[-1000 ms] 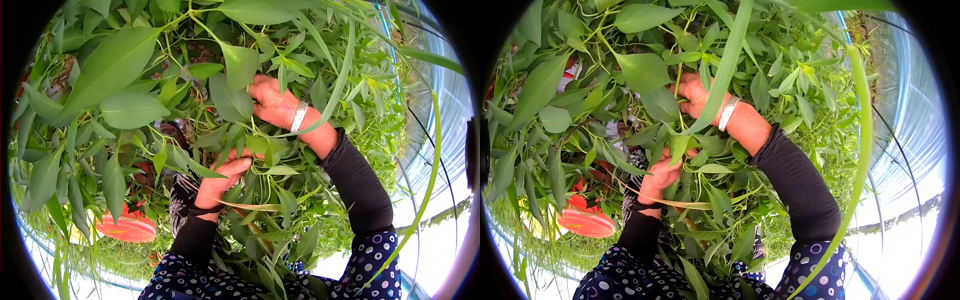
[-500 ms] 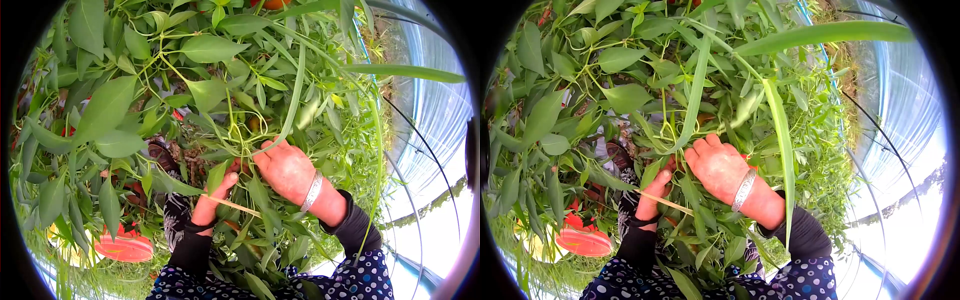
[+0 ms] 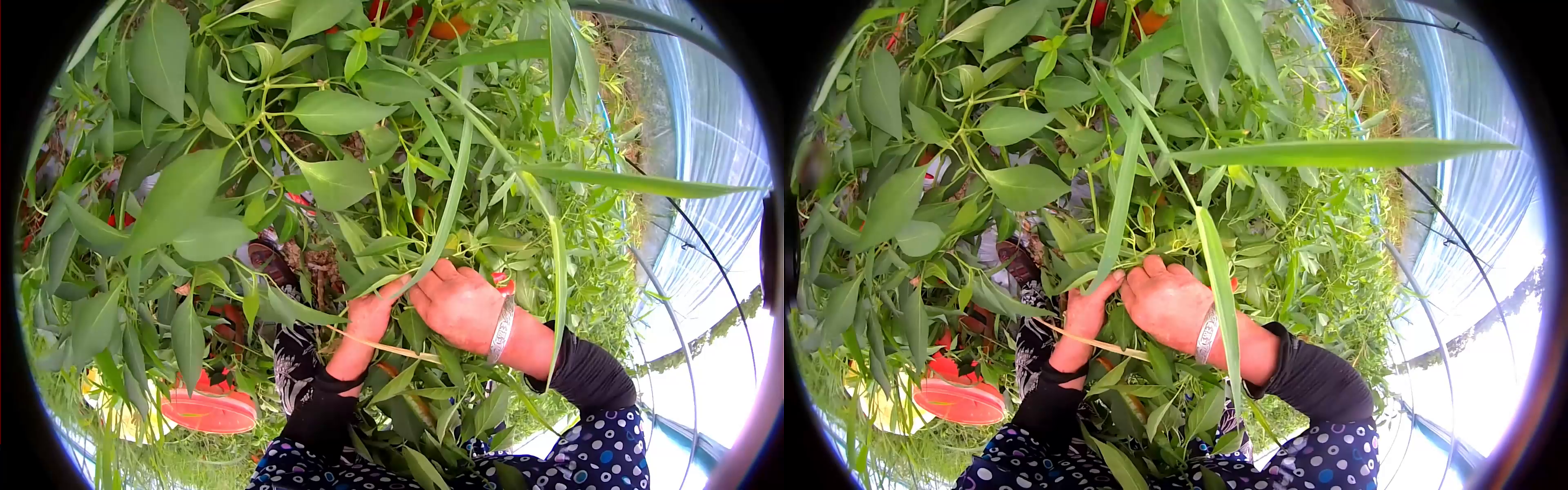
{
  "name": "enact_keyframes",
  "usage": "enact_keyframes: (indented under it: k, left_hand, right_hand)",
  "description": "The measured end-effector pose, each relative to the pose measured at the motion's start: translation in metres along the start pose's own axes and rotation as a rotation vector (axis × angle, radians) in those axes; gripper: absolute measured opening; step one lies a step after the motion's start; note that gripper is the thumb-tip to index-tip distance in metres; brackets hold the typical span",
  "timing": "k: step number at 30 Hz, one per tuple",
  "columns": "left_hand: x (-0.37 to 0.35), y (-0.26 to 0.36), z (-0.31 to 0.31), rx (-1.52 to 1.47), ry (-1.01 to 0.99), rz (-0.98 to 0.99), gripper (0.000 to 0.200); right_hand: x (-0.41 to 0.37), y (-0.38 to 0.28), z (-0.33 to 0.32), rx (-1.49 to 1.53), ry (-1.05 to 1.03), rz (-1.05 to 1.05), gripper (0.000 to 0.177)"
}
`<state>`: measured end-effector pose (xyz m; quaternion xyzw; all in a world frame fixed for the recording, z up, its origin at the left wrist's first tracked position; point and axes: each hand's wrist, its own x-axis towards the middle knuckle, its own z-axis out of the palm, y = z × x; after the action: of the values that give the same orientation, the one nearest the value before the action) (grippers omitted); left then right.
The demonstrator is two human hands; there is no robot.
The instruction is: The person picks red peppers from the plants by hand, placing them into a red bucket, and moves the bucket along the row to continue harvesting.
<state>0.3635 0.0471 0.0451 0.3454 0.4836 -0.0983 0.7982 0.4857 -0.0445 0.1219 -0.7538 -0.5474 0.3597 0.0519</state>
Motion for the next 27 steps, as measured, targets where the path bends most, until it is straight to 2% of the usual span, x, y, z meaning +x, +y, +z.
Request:
enact_keyframes:
  k: [2,8,12,15,19,22,25,26,27]
  left_hand:
    - [-0.001,-0.001,-0.001,0.040,0.029,-0.017,0.024]
    - [-0.010,0.000,0.002,-0.136,0.078,-0.120,0.028]
    - [-0.014,0.002,-0.003,-0.083,0.048,-0.177,0.022]
    - [-0.016,0.003,-0.004,-0.044,-0.019,-0.151,0.026]
    - [-0.017,-0.005,-0.003,-0.050,-0.059,0.049,0.026]
    - [-0.017,0.008,-0.005,-0.067,-0.095,-0.047,0.024]
    - [-0.018,0.006,0.007,-0.258,0.091,-0.032,0.017]
    - [-0.003,-0.007,-0.008,-0.162,0.103,-0.111,0.016]
    - [0.012,-0.022,-0.019,-0.076,0.128,-0.190,0.014]
  right_hand:
    - [0.001,0.001,-0.003,0.015,0.004,-0.023,0.024]
    - [0.001,0.000,-0.003,0.031,-0.024,-0.064,0.022]
    - [0.002,-0.005,-0.012,0.021,-0.067,-0.104,0.020]
    - [0.003,-0.009,-0.018,-0.012,-0.078,-0.133,0.020]
    - [0.006,-0.012,-0.021,-0.053,-0.156,-0.170,0.021]
    - [0.009,-0.015,-0.023,-0.069,-0.170,-0.197,0.021]
    - [0.012,-0.016,-0.026,-0.063,-0.212,-0.213,0.019]
    - [0.012,-0.035,-0.028,0.325,-0.221,-0.309,0.015]
    - [0.002,-0.075,-0.034,0.497,-0.176,-0.434,0.014]
